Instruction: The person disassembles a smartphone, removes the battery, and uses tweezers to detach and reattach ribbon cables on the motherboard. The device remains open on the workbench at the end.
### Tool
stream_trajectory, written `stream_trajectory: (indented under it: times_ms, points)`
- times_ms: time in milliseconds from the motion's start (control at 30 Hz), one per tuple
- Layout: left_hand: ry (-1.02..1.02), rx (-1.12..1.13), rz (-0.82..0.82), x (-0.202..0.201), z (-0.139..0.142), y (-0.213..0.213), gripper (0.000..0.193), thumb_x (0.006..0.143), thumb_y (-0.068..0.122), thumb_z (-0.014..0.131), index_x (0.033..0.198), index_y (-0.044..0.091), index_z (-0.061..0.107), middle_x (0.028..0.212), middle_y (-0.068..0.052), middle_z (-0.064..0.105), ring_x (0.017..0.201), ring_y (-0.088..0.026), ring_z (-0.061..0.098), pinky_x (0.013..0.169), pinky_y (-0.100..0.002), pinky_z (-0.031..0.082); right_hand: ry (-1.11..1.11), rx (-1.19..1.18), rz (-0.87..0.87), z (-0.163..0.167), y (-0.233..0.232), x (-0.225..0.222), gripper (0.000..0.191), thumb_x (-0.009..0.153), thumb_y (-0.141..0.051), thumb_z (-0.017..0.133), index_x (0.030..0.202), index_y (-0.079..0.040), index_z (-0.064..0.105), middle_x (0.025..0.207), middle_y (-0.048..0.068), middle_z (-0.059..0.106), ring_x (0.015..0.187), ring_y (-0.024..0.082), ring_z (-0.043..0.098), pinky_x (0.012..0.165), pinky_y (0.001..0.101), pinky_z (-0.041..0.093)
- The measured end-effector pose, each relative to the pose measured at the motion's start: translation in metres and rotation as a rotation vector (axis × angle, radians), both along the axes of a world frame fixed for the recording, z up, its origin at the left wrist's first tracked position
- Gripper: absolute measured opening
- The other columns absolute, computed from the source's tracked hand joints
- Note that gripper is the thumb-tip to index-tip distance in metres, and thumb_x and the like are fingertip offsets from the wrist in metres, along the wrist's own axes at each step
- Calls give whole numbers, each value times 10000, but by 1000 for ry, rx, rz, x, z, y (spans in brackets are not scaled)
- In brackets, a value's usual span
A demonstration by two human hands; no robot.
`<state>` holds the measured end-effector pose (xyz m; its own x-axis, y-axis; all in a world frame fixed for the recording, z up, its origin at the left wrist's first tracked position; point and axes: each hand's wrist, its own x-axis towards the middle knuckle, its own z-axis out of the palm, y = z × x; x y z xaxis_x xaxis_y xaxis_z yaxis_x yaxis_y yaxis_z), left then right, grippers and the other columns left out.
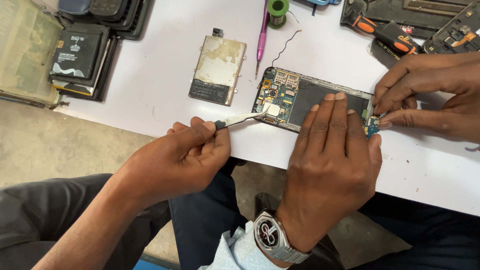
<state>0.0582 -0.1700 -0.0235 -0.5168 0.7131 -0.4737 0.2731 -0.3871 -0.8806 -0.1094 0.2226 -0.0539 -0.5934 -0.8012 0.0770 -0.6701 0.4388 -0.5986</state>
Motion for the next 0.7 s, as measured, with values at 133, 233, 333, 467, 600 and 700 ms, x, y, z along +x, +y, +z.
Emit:
stream_trajectory:
  times_ms: [133, 233, 333, 467, 600, 700]
  points:
    - [2, 88, -16, 0, 0, 0, 198, 1032, 83, 515, 1097, -103, 531, 877, -194, 717, 743, -203, 741, 628, -284, 614, 3, 19, -12, -1, 1, 0, 68, 780, -133, 826, 841, -125, 796, 950, 54, 724, 755, 109, 701, 638, 238, 550]
    - [4, -12, -75, 0, -2, -1, 188, 1015, 67, 540, 1088, -106, 537, 861, -198, 711, 740, -205, 733, 620, -281, 607, 2, 20, -9, -2, 2, -1, 66, 781, -134, 824, 841, -126, 795, 945, 51, 737, 758, 108, 704, 639, 238, 552]
    - [8, 12, -60, 0, -5, -2, 184, 1020, 73, 531, 1086, -98, 532, 856, -182, 707, 722, -191, 729, 604, -270, 602, 14, 7, 11, -3, 2, -2, 69, 789, -138, 820, 852, -127, 792, 942, 48, 763, 771, 104, 706, 648, 234, 554]
    - [23, -13, -117, 1, -5, -2, 173, 1010, 72, 558, 1062, -93, 553, 836, -163, 704, 702, -178, 709, 604, -262, 584, -7, 0, -24, 10, -3, 4, 89, 804, -116, 833, 887, -121, 804, 1000, 68, 744, 796, 130, 708, 687, 257, 570]
    - [107, 89, -150, 2, -6, -3, 151, 1012, 76, 563, 1043, -71, 552, 781, -106, 677, 639, -137, 675, 582, -255, 570, 38, -151, 19, 54, -23, 24, 287, 818, -106, 766, 1097, -61, 714, 1053, 102, 717, 922, 163, 709, 860, 308, 596]
    - [-43, 451, -11, 4, -11, -7, 100, 989, 62, 554, 1034, -26, 538, 763, -40, 620, 681, -109, 669, 631, -246, 580, 235, -156, -24, 79, -62, 51, 360, 795, -148, 822, 1122, -43, 714, 1125, 125, 719, 974, 217, 703, 790, 342, 540]
